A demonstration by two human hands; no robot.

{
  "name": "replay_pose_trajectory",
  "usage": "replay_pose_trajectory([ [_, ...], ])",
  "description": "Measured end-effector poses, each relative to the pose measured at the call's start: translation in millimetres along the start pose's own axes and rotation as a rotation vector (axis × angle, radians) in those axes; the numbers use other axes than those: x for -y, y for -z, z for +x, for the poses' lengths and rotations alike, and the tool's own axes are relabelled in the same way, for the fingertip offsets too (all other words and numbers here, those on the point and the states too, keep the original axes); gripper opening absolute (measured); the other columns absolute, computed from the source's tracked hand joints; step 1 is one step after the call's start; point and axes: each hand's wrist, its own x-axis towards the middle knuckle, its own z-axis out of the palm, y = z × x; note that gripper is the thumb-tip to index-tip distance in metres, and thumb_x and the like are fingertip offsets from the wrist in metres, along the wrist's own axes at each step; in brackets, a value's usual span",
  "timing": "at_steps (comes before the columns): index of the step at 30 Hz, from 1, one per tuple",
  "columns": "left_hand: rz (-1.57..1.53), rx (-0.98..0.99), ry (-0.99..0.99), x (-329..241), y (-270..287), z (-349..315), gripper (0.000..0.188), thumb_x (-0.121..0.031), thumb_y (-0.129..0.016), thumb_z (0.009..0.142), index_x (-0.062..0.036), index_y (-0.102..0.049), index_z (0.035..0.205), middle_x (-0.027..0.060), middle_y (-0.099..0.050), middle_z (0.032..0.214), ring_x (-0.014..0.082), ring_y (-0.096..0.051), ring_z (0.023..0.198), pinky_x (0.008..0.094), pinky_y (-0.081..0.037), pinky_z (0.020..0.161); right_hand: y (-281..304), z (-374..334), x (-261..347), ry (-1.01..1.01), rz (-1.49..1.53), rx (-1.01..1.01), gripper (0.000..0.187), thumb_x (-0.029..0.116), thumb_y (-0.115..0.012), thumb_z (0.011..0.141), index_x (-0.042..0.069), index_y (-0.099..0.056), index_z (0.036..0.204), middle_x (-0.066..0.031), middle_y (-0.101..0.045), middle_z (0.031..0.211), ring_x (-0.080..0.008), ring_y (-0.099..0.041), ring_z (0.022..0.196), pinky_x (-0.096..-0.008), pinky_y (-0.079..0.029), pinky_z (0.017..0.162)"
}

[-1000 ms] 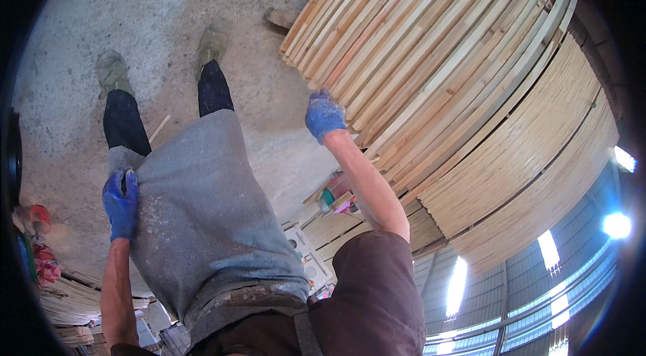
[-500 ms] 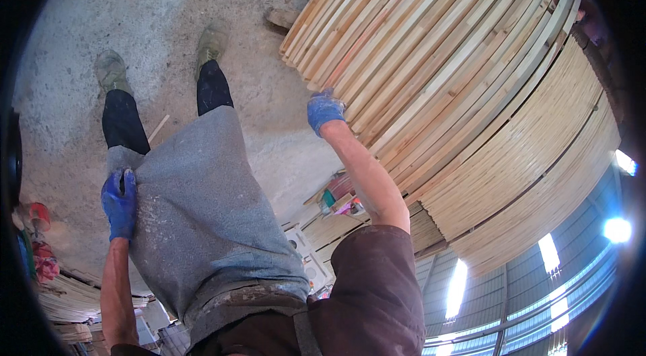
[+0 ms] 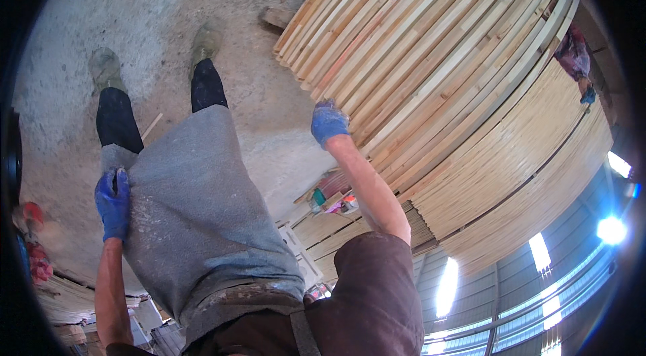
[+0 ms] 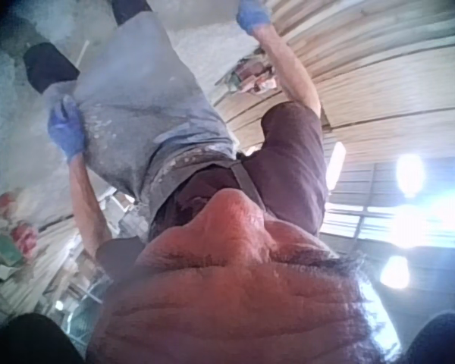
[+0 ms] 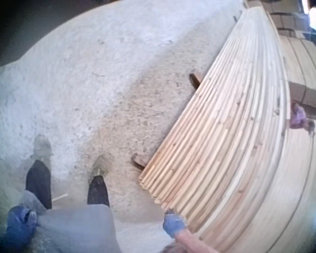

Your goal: The person walks through a workshop and picks up wooden planks from a stack. They carry the planks to a conveyor belt system and place them onto the belt, repeating the process with additional pieces of lumber.

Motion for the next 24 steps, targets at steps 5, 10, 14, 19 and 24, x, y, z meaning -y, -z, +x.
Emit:
replay_pose_trajectory([
  [5,-0.008,-0.022,-0.016,5,0,2,0.025,-0.023,-0.063,0.096,0.0009,-0.071,0.101,0.0204,-0.071,0.099,0.0358,-0.068,0.089,0.0423,-0.052,0.084,4,-3,1,-0.016,-0.019,0.021,0.033,0.011,-0.054,0.086,0.001,-0.06,0.116,-0.0242,-0.065,0.118,-0.0435,-0.069,0.1,-0.0553,-0.056,0.082],
  [10,-0.017,-0.039,-0.003,7,0,4,0.027,-0.024,-0.064,0.096,0.0008,-0.07,0.102,0.0202,-0.071,0.101,0.0351,-0.068,0.09,0.0419,-0.052,0.084,7,-8,5,-0.019,0.0,0.053,0.026,0.012,-0.054,0.087,0.002,-0.063,0.11,-0.0218,-0.067,0.112,-0.0417,-0.069,0.097,-0.0543,-0.056,0.081],
  [14,-0.048,-0.007,0.051,-2,7,7,0.028,-0.026,-0.064,0.097,0.0008,-0.071,0.103,0.0201,-0.071,0.101,0.0342,-0.068,0.09,0.0414,-0.052,0.085,-11,-16,-2,0.107,0.024,-0.008,0.019,0.015,-0.055,0.09,0.005,-0.065,0.102,-0.0192,-0.067,0.108,-0.0389,-0.069,0.097,-0.0531,-0.055,0.079],
  [19,-0.055,-0.006,0.04,2,7,9,0.029,-0.027,-0.065,0.097,0.0008,-0.071,0.103,0.02,-0.072,0.101,0.0343,-0.069,0.091,0.0413,-0.052,0.085,-19,-24,0,0.058,0.039,0.002,0.023,0.013,-0.055,0.087,0.006,-0.065,0.107,-0.0179,-0.066,0.112,-0.0362,-0.067,0.103,-0.0528,-0.056,0.079],
  [24,-0.044,-0.006,0.052,8,5,8,0.029,-0.027,-0.065,0.096,0.001,-0.071,0.103,0.0203,-0.072,0.102,0.0343,-0.069,0.092,0.0414,-0.052,0.085,-7,-21,7,0.037,0.05,0.043,0.028,0.011,-0.055,0.085,0.006,-0.064,0.112,-0.0184,-0.065,0.116,-0.0366,-0.068,0.103,-0.0529,-0.056,0.079],
])
